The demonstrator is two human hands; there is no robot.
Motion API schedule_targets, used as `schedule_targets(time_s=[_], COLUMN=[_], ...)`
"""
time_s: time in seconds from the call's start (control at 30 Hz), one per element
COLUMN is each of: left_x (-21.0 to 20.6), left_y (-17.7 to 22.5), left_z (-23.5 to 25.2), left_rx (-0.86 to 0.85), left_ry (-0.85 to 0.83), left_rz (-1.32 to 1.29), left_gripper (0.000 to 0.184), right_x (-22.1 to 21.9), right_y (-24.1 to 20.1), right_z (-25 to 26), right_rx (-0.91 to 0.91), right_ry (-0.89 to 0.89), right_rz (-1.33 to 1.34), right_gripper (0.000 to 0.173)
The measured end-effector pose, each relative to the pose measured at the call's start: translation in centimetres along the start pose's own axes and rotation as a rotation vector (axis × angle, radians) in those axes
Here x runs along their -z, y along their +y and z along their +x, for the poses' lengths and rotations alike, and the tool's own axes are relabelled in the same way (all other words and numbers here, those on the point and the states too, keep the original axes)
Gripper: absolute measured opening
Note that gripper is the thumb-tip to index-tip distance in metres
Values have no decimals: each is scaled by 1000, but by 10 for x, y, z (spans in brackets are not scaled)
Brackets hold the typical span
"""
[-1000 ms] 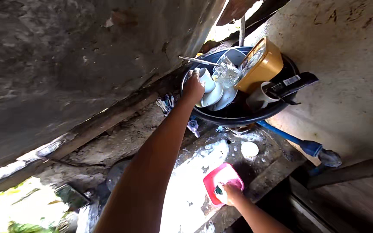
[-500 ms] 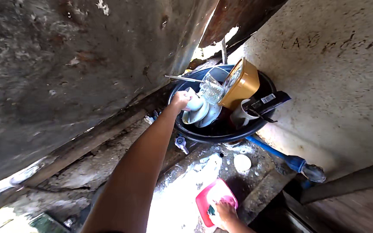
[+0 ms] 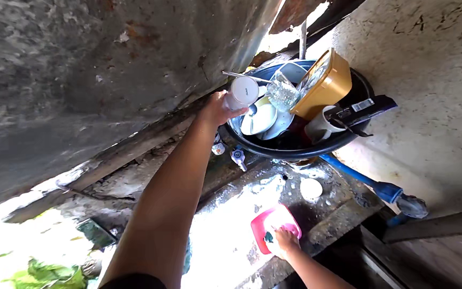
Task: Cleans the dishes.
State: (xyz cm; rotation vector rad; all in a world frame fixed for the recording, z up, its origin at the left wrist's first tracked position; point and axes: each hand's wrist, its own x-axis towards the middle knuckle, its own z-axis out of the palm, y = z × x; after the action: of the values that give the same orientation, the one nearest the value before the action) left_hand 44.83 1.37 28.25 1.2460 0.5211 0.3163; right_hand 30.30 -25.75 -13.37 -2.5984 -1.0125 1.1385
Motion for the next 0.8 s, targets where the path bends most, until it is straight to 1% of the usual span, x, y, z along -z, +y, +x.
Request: schedule_targets(time_s=[0.07, 0.1, 0.2, 0.27, 0.3, 0.33, 0.43, 0.47, 0.53, 0.57, 0.63, 0.67, 0.7, 0.73, 0.77, 0.8], left_x=[-3, -4, -1, 7, 15, 28, 83, 105, 149, 171, 206, 221, 235, 250, 260, 273], left_y=[-6, -9, -11, -7, -6, -8, -36, -53, -96, -121, -173, -200, -229, -260, -289, -320], left_z=[-9, -14, -29, -53, -66, -79, -123, -139, -168, -181, -205, -217, -230, -242, -255, -267], left_rx=[-16, -9, -34, -115, -168, -218, -316, -316, -255, -210, -75, -1, 62, 111, 141, 143], left_ry=[-4, -29, -123, -126, -141, -167, -143, -97, 84, 167, 318, 372, 422, 448, 452, 450], left_rz=[-173, -267, -425, -397, -358, -305, -91, -41, 10, 42, 153, 218, 318, 467, 619, 745], left_gripper=[32, 33, 52, 56, 56, 57, 54, 52, 47, 41, 28, 28, 31, 37, 40, 41], right_x=[-3, -3, 0, 16, 33, 51, 114, 140, 195, 224, 280, 310, 342, 374, 405, 434], right_y=[0, 0, 2, -1, -4, -4, 3, 5, 4, 1, -4, -6, -8, -10, -11, -11], right_z=[1, 2, 3, -4, -14, -24, -64, -83, -131, -159, -211, -231, -245, -253, -254, -250], right_rx=[-9, -7, 29, 56, 63, 87, 291, 368, 482, 523, 587, 603, 587, 530, 425, 294], right_ry=[2, -1, -28, -32, -13, 42, 310, 388, 532, 625, 891, 1045, 1170, 1249, 1258, 1204], right_rz=[-13, -16, -5, 30, 74, 124, 327, 380, 418, 402, 253, 120, -32, -180, -300, -383], right_gripper=[71, 71, 70, 71, 74, 72, 48, 42, 35, 32, 26, 24, 25, 28, 33, 39])
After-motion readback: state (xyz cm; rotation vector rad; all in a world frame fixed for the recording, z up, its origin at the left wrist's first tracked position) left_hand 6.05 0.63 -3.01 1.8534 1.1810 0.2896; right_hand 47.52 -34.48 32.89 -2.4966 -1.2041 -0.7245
